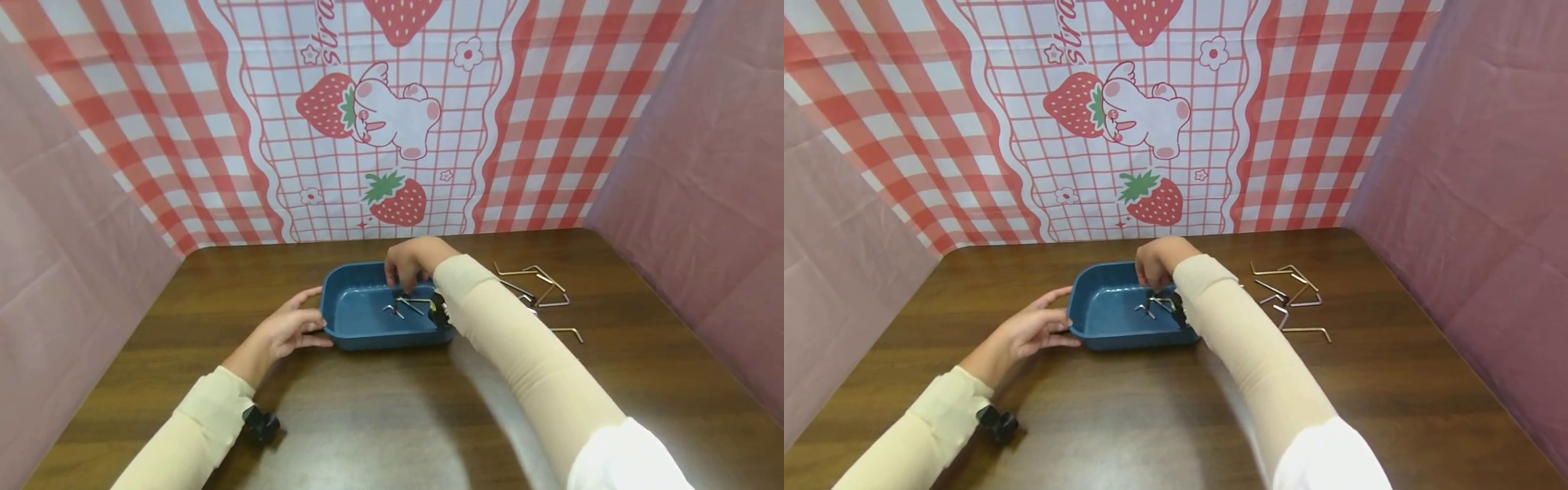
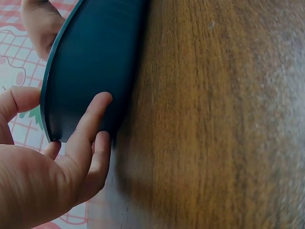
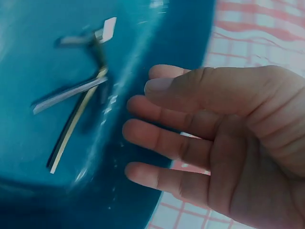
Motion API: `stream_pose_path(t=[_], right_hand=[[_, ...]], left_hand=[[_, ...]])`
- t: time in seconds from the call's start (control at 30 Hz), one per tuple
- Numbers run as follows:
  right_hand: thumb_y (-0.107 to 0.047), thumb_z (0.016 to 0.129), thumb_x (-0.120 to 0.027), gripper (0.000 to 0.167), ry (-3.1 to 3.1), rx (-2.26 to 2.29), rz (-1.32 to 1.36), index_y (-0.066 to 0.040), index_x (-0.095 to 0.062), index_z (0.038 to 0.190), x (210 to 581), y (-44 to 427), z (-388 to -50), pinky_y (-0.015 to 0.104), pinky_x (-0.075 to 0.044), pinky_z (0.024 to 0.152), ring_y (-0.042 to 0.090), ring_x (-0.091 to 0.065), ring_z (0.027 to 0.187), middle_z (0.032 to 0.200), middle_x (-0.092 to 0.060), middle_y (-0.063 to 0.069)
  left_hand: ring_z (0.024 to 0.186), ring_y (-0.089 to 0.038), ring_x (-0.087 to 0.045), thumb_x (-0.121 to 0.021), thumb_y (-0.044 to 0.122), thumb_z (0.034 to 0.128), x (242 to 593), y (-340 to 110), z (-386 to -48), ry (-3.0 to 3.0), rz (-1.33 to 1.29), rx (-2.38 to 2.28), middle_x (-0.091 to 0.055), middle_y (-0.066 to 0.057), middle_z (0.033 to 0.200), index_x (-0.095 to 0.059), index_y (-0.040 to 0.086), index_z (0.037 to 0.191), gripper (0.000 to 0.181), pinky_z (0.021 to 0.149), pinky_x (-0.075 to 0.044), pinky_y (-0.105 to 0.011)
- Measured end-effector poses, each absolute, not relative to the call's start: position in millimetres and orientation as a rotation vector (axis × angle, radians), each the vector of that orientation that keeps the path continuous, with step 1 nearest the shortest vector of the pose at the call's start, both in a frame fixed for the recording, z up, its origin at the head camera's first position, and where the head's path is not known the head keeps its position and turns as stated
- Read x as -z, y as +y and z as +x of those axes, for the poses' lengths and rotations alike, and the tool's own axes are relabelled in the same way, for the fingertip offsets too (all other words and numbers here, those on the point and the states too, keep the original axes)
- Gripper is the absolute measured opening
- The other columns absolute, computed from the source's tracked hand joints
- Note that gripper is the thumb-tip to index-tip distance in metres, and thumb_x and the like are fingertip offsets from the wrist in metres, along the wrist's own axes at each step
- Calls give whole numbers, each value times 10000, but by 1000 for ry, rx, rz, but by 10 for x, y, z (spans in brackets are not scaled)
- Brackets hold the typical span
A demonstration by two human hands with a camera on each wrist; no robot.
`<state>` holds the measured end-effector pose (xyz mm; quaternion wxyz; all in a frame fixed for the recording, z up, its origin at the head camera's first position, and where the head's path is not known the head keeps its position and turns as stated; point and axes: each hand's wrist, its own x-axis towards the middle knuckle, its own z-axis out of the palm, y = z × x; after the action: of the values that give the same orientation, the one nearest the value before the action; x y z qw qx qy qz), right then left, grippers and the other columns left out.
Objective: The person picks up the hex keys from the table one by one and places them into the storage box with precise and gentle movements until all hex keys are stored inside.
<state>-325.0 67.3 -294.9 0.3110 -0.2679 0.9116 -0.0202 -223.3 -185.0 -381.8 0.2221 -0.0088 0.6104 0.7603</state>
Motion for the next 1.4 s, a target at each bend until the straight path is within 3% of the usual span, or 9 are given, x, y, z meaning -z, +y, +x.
stream_pose_path(t=[0.13,0.33,0.53,0.83,1.4], right_hand=[[-4,817,-685,365,2423,208,-702,-85,-658,1172,2897,741,-3237,416,-576,760,186,-601,844,958,-646,61],[11,806,-690,319,2475,332,-838,-38,-672,1120,2896,839,-3184,359,-559,694,166,-571,781,916,-645,49],[-36,808,-737,272,2534,384,-1045,-66,-687,1074,2853,986,-3046,335,-543,795,199,-592,920,999,-659,71],[-72,820,-755,298,2670,507,-1178,-85,-688,1110,2862,1270,-2791,359,-550,848,231,-620,967,1063,-672,29],[-76,801,-774,286,2913,694,-1282,-74,-698,1077,2905,1691,-2428,390,-555,858,202,-621,990,1057,-663,31]], left_hand=[[791,-215,-638,-499,-104,831,3813,-1854,-2235,1686,-18,-2100,-597,-142,931,-179,90,1532,794,844,-537,-572],[737,-191,-615,-504,-102,823,3808,-1852,-2232,1696,-39,-2089,-565,-84,810,-184,94,1533,803,828,-548,-559],[721,-185,-601,-498,-102,821,3824,-1836,-2220,1691,-31,-2095,-547,-71,785,-178,90,1533,803,827,-548,-562],[804,-217,-640,-499,-99,812,3812,-1845,-2218,1695,-11,-2101,-603,-130,926,-180,80,1528,804,822,-551,-558],[839,-228,-644,-504,-98,823,3816,-1853,-2226,1701,-17,-2089,-608,-157,987,-174,89,1535,807,833,-547,-558]])
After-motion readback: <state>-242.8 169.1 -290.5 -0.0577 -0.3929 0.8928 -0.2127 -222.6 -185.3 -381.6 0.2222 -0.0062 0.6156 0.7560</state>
